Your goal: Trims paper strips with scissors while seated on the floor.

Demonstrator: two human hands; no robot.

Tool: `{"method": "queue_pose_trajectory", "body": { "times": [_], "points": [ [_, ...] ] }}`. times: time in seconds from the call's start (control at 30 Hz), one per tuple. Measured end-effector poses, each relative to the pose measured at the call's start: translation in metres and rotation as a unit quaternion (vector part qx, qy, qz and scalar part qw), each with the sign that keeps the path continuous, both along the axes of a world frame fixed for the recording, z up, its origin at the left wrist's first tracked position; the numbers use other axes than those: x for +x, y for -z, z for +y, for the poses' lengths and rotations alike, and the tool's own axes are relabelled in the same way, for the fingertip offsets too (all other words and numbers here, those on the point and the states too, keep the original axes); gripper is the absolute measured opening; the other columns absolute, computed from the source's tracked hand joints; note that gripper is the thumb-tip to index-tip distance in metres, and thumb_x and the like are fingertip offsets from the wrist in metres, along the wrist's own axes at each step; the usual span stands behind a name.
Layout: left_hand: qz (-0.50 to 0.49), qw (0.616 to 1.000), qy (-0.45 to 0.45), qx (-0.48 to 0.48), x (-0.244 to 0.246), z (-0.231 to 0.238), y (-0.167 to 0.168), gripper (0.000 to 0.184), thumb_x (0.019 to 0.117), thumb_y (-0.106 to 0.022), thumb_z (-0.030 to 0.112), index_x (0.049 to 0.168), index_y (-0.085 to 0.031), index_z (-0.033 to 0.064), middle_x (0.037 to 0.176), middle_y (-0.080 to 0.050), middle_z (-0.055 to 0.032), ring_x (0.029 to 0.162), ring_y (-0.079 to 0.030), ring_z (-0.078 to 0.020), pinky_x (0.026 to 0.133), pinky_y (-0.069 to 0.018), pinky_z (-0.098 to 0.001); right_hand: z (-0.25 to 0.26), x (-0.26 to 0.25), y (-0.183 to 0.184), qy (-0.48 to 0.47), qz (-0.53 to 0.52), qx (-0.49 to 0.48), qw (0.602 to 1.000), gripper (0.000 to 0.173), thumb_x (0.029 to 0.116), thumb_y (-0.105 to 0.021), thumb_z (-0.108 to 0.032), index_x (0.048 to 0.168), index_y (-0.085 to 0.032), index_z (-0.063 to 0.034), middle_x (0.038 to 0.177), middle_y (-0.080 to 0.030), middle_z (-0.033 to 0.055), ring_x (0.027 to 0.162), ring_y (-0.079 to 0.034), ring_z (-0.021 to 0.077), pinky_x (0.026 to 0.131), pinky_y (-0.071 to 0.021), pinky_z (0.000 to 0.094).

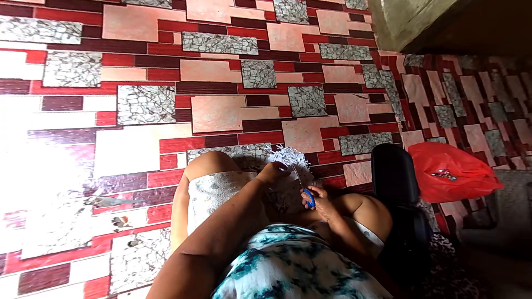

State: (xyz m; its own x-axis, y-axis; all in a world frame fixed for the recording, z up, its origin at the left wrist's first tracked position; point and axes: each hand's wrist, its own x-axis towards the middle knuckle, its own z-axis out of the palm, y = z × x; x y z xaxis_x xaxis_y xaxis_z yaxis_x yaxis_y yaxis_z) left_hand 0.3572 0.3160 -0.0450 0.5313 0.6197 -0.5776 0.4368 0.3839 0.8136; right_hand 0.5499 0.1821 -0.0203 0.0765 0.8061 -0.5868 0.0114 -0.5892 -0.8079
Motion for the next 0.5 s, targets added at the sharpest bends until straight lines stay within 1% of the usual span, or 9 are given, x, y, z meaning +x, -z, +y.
{"method": "queue_pose_trajectory", "body": {
  "times": [0.07, 0.13, 0.17, 0.2, 0.23, 0.3, 0.33, 0.4, 0.5],
  "points": [
    [0.032, 0.997, 0.066, -0.007, -0.0049, 0.0039, -0.0067, 0.034, 0.1009, -0.067, 0.023, 0.122, -0.065, -0.0033, 0.113, -0.067, -0.0194, 0.101, -0.064, -0.0243, 0.096, -0.0497, -0.0443, -0.0003, 0.0004, -0.0008, 0.004, 0.005, 0.000, 1.000, 0.019, 0.0967, -0.063, -0.003, 0.114, -0.061, 0.0044, 0.077, -0.068, 0.0010, 0.059, -0.061, 0.0045, 0.052, -0.0497, 0.0180],
    [0.048, 0.995, 0.093, 0.000, -0.0059, 0.0022, -0.0094, 0.029, 0.1020, -0.065, 0.024, 0.117, -0.067, -0.0010, 0.104, -0.069, -0.0132, 0.090, -0.065, -0.0167, 0.086, -0.0535, -0.0372, -0.0001, 0.0002, -0.0006, 0.008, 0.009, -0.003, 1.000, 0.019, 0.0966, -0.063, -0.003, 0.114, -0.061, 0.0044, 0.076, -0.068, 0.0010, 0.058, -0.061, 0.0045, 0.052, -0.0493, 0.0179],
    [0.049, 0.994, 0.096, -0.001, -0.0063, 0.0024, -0.0108, 0.028, 0.1027, -0.064, 0.023, 0.117, -0.067, -0.0018, 0.105, -0.068, -0.0146, 0.092, -0.063, -0.0182, 0.088, -0.0513, -0.0396, 0.0001, 0.0001, -0.0004, 0.009, 0.009, -0.005, 1.000, 0.020, 0.0965, -0.064, -0.003, 0.114, -0.061, 0.0043, 0.076, -0.068, 0.0011, 0.058, -0.061, 0.0046, 0.052, -0.0490, 0.0180],
    [0.049, 0.995, 0.092, 0.001, -0.0064, 0.0027, -0.0114, 0.027, 0.1032, -0.063, 0.021, 0.117, -0.067, -0.0021, 0.107, -0.067, -0.0159, 0.094, -0.062, -0.0196, 0.090, -0.0502, -0.0412, 0.0003, 0.0000, -0.0001, 0.008, 0.007, -0.005, 1.000, 0.020, 0.0963, -0.064, -0.003, 0.114, -0.061, 0.0041, 0.076, -0.068, 0.0011, 0.058, -0.061, 0.0046, 0.052, -0.0492, 0.0180],
    [0.051, 0.995, 0.083, -0.001, -0.0061, 0.0028, -0.0115, 0.026, 0.1033, -0.062, 0.021, 0.116, -0.067, -0.0012, 0.106, -0.067, -0.0151, 0.092, -0.062, -0.0184, 0.088, -0.0507, -0.0399, 0.0004, 0.0000, 0.0000, 0.007, 0.003, -0.004, 1.000, 0.020, 0.0960, -0.064, -0.003, 0.114, -0.061, 0.0044, 0.076, -0.067, 0.0012, 0.058, -0.061, 0.0046, 0.052, -0.0497, 0.0180],
    [0.049, 0.997, 0.060, -0.014, -0.0049, 0.0025, -0.0089, 0.024, 0.1028, -0.063, 0.020, 0.115, -0.067, 0.0005, 0.098, -0.066, -0.0107, 0.080, -0.059, -0.0127, 0.077, -0.0515, -0.0330, 0.0002, 0.0001, 0.0004, 0.000, -0.007, 0.001, 1.000, 0.021, 0.0951, -0.065, -0.001, 0.115, -0.061, 0.0060, 0.079, -0.067, 0.0021, 0.060, -0.061, 0.0046, 0.054, -0.0512, 0.0184],
    [0.046, 0.997, 0.052, -0.024, -0.0047, 0.0024, -0.0091, 0.023, 0.1029, -0.063, 0.020, 0.115, -0.067, 0.0002, 0.096, -0.065, -0.0099, 0.076, -0.058, -0.0112, 0.074, -0.0511, -0.0310, -0.0003, 0.0003, 0.0007, -0.003, -0.009, 0.006, 1.000, 0.023, 0.0945, -0.066, 0.000, 0.116, -0.061, 0.0065, 0.081, -0.067, 0.0025, 0.061, -0.061, 0.0045, 0.055, -0.0518, 0.0185],
    [0.042, 0.998, 0.040, -0.039, -0.0041, 0.0018, -0.0099, 0.022, 0.1032, -0.062, 0.018, 0.115, -0.066, -0.0004, 0.095, -0.065, -0.0100, 0.076, -0.057, -0.0113, 0.074, -0.0506, -0.0306, -0.0007, 0.0009, 0.0009, -0.004, -0.009, 0.003, 1.000, 0.023, 0.0947, -0.066, -0.001, 0.116, -0.061, 0.0056, 0.079, -0.067, 0.0018, 0.060, -0.061, 0.0042, 0.054, -0.0509, 0.0181],
    [0.043, 0.998, 0.026, -0.037, -0.0030, 0.0008, -0.0089, 0.021, 0.1035, -0.061, 0.019, 0.112, -0.067, 0.0002, 0.093, -0.064, -0.0089, 0.075, -0.057, -0.0108, 0.073, -0.0502, -0.0302, 0.0005, 0.0015, -0.0027, -0.011, 0.005, -0.029, 1.000, 0.022, 0.1000, -0.061, -0.008, 0.119, -0.059, 0.0035, 0.077, -0.067, 0.0017, 0.060, -0.061, 0.0058, 0.052, -0.0491, 0.0190]
  ]
}}
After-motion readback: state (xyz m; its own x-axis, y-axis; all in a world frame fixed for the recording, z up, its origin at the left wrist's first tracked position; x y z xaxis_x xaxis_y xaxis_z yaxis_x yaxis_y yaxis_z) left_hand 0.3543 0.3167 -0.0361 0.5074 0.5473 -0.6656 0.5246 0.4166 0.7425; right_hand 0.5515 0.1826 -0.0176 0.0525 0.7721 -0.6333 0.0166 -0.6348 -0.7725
